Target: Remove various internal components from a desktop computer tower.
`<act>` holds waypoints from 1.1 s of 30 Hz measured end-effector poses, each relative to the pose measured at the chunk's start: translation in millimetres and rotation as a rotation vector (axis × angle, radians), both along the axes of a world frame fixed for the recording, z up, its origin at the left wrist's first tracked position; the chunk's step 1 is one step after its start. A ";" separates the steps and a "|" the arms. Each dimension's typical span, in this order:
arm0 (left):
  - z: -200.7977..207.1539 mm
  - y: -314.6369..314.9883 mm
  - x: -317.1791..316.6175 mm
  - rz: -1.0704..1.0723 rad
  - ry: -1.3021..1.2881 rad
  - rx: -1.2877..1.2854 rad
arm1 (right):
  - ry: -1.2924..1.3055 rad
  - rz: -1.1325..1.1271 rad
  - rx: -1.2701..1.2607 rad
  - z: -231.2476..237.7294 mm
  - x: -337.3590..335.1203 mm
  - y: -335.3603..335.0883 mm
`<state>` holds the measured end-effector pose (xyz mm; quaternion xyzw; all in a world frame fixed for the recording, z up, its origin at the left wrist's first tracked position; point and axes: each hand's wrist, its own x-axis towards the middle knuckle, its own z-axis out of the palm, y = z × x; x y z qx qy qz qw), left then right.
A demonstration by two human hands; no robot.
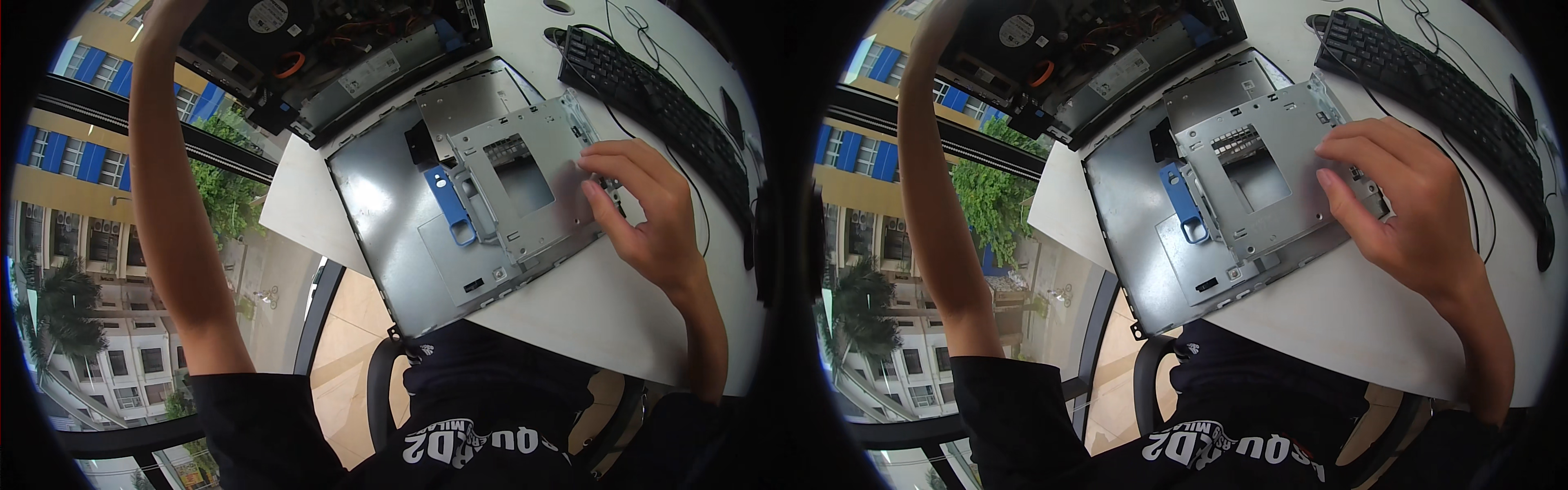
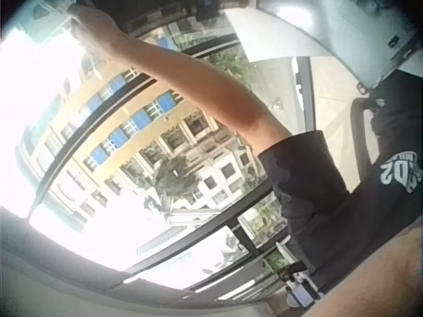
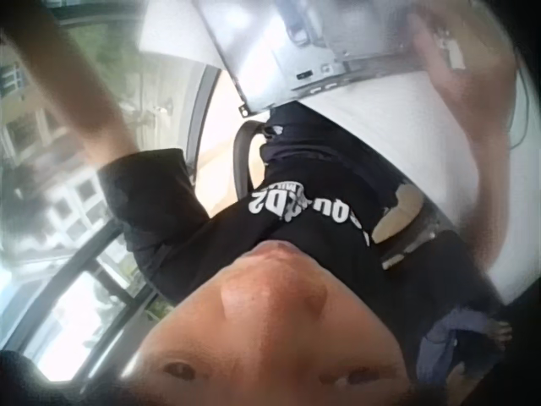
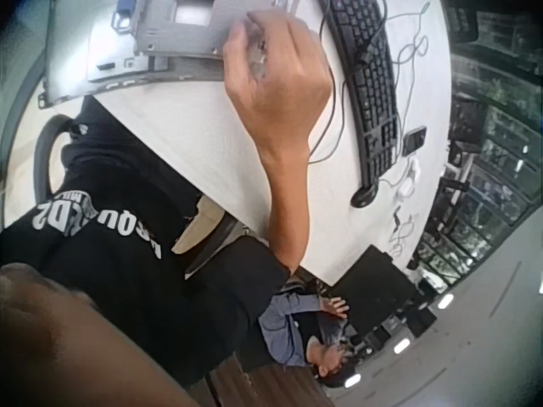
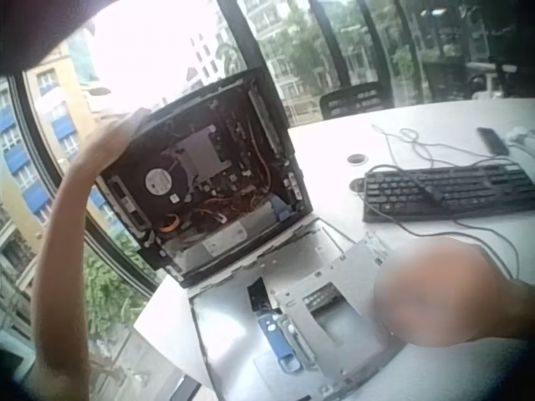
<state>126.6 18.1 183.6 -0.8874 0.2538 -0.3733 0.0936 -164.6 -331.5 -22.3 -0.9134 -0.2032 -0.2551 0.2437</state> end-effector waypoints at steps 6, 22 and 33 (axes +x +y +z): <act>-7.3 -9.7 -29.0 0.041 -0.006 -0.119 | -0.059 0.025 0.035 5.6 -5.9 -11.1; -109.0 -82.5 -153.5 -0.760 0.193 -0.444 | -0.046 -0.081 0.083 34.6 -2.8 -15.1; -152.6 -99.9 -216.7 -0.901 0.685 0.115 | 0.076 -0.188 0.282 35.8 11.4 -35.9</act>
